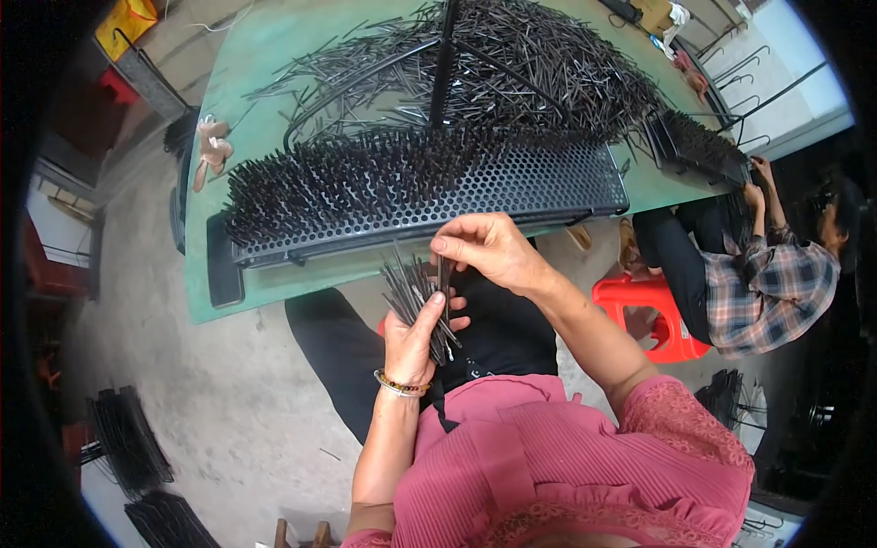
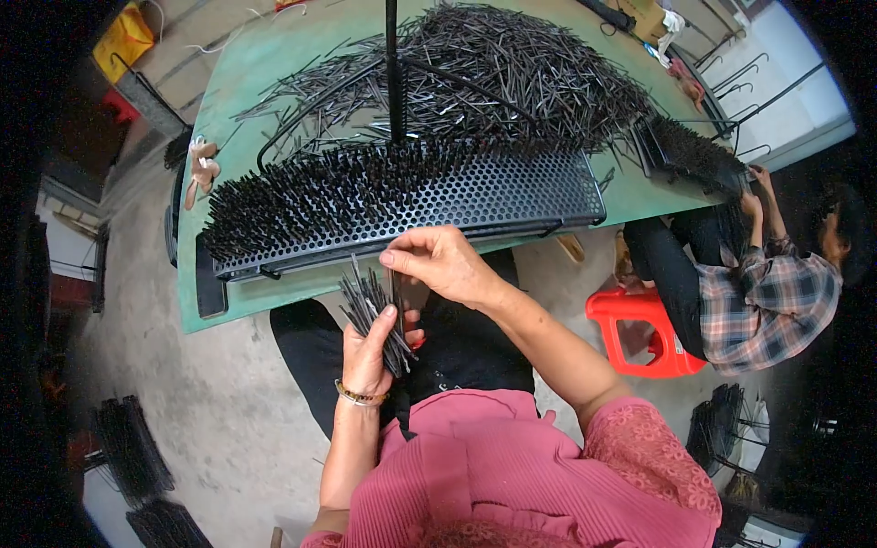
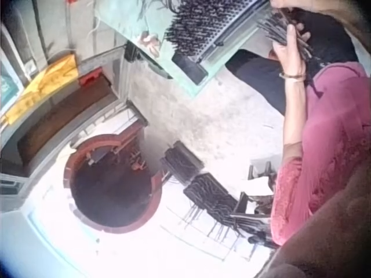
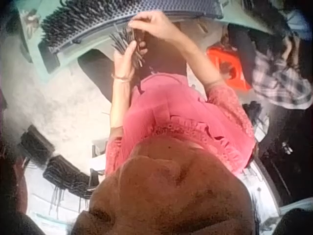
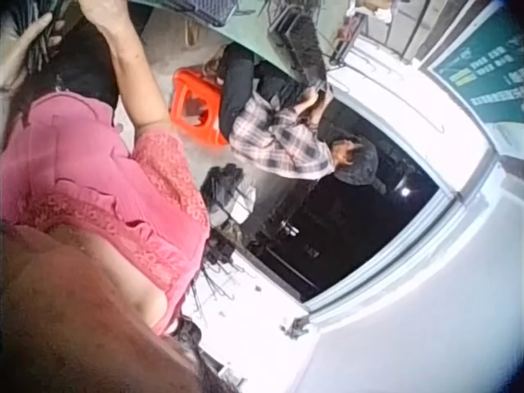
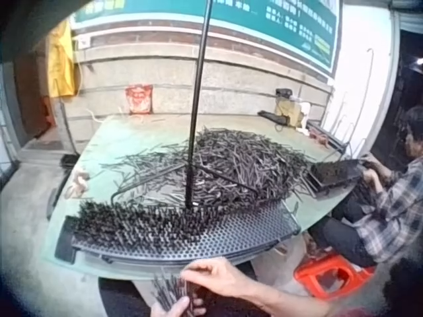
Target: Manually inserting black bristles into a perforated base plate for assembly.
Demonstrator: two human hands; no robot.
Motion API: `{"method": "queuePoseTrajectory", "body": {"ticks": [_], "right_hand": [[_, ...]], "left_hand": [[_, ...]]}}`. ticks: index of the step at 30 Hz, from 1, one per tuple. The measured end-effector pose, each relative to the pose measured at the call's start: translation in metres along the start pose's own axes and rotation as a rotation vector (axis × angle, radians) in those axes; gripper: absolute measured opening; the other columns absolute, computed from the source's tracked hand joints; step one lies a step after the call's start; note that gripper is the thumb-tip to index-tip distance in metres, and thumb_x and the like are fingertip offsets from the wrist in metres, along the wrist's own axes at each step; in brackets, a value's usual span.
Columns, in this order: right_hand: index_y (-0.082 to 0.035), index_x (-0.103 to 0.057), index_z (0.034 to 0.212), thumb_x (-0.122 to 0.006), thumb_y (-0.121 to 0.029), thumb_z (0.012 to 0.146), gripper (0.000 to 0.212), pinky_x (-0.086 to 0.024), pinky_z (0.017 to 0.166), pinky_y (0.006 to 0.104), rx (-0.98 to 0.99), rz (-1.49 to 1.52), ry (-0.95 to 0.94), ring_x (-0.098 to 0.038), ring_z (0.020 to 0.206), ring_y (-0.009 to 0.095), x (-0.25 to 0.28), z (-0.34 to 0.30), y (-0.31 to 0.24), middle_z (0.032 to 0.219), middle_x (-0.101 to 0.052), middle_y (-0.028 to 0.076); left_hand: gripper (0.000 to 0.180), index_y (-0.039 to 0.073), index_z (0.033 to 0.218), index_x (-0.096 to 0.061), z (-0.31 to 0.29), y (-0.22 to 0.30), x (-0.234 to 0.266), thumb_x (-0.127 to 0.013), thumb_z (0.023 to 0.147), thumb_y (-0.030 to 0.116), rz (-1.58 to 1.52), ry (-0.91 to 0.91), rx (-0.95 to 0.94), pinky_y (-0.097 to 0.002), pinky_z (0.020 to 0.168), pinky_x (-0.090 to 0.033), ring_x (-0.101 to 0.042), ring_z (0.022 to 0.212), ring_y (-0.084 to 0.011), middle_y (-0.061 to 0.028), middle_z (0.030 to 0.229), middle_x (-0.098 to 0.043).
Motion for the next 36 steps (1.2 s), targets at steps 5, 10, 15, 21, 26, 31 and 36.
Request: {"method": "queuePoseTrajectory", "body": {"ticks": [5,10,15,21,26,31,36], "right_hand": [[0.0,-0.066,0.093,-0.062,-0.017,0.089,0.018,-0.047,0.065,0.021,0.246,0.005,0.224,-0.059,0.073,0.007,0.012,0.013,-0.032,0.082,-0.067,0.004],[0.0,-0.066,0.093,-0.063,-0.018,0.088,0.019,-0.047,0.064,0.0213,0.229,0.051,0.17,-0.059,0.071,0.007,0.01,0.025,-0.047,0.081,-0.067,0.005],[0.0,-0.068,0.092,-0.065,-0.019,0.087,0.02,-0.047,0.064,0.0215,0.08,0.009,0.016,-0.059,0.071,0.007,-0.003,0.024,-0.022,0.081,-0.067,0.004],[-0.001,-0.067,0.095,-0.063,-0.017,0.088,0.018,-0.047,0.063,0.0205,0.239,0.065,0.206,-0.06,0.072,0.007,0.009,0.027,-0.031,0.083,-0.067,0.004],[0.001,-0.067,0.096,-0.066,-0.011,0.086,0.015,-0.048,0.066,0.0198,0.421,-0.019,0.374,-0.061,0.075,0.006,0.01,0.037,-0.052,0.084,-0.068,0.003],[0.001,-0.066,0.095,-0.067,-0.01,0.084,0.015,-0.048,0.067,0.0205,0.547,-0.243,0.379,-0.061,0.077,0.007,0.002,0.045,-0.054,0.084,-0.068,0.004],[0.001,-0.065,0.096,-0.065,-0.009,0.085,0.014,-0.049,0.07,0.0217,0.543,-0.188,0.309,-0.062,0.08,0.008,0.004,0.047,-0.053,0.087,-0.068,0.004]], "left_hand": [[0.028,-0.001,0.11,-0.054,0.005,-0.004,0.009,-0.061,0.089,0.016,0.029,0.008,-0.003,-0.0311,0.062,-0.058,-0.064,0.084,-0.02,-0.0114,0.098,-0.061],[0.029,-0.001,0.111,-0.053,0.006,0.0,0.009,-0.058,0.091,0.02,-0.105,0.026,-0.047,-0.0312,0.059,-0.059,-0.064,0.088,-0.0196,-0.013,0.1,-0.061],[0.029,-0.002,0.111,-0.054,0.004,0.005,0.006,-0.057,0.091,0.019,-0.159,-0.003,-0.029,-0.0315,0.06,-0.059,-0.064,0.087,-0.0201,-0.0137,0.099,-0.062],[0.023,0.0,0.106,-0.056,0.007,-0.002,0.008,-0.062,0.087,0.011,-0.075,0.0,-0.027,-0.0293,0.057,-0.058,-0.063,0.076,-0.0161,-0.0105,0.09,-0.063],[0.024,0.0,0.106,-0.056,0.007,-0.006,0.008,-0.063,0.086,0.012,-0.036,0.019,0.001,-0.0282,0.056,-0.056,-0.061,0.074,-0.015,-0.0086,0.088,-0.062],[0.024,0.0,0.106,-0.056,0.004,-0.005,0.008,-0.063,0.086,0.012,-0.018,0.031,0.006,-0.0283,0.057,-0.055,-0.061,0.074,-0.0148,-0.0082,0.088,-0.062],[0.026,0.0,0.107,-0.055,0.005,-0.006,0.009,-0.063,0.086,0.013,-0.03,0.029,0.003,-0.0283,0.056,-0.055,-0.06,0.073,-0.0149,-0.0082,0.087,-0.061]]}}
Point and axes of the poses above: each hand's wrist, its own z-axis towards the middle knuckle, its own x-axis out of the back of the hand, y = z × x, the point moved 5 cm from there along z, towards the middle knuckle
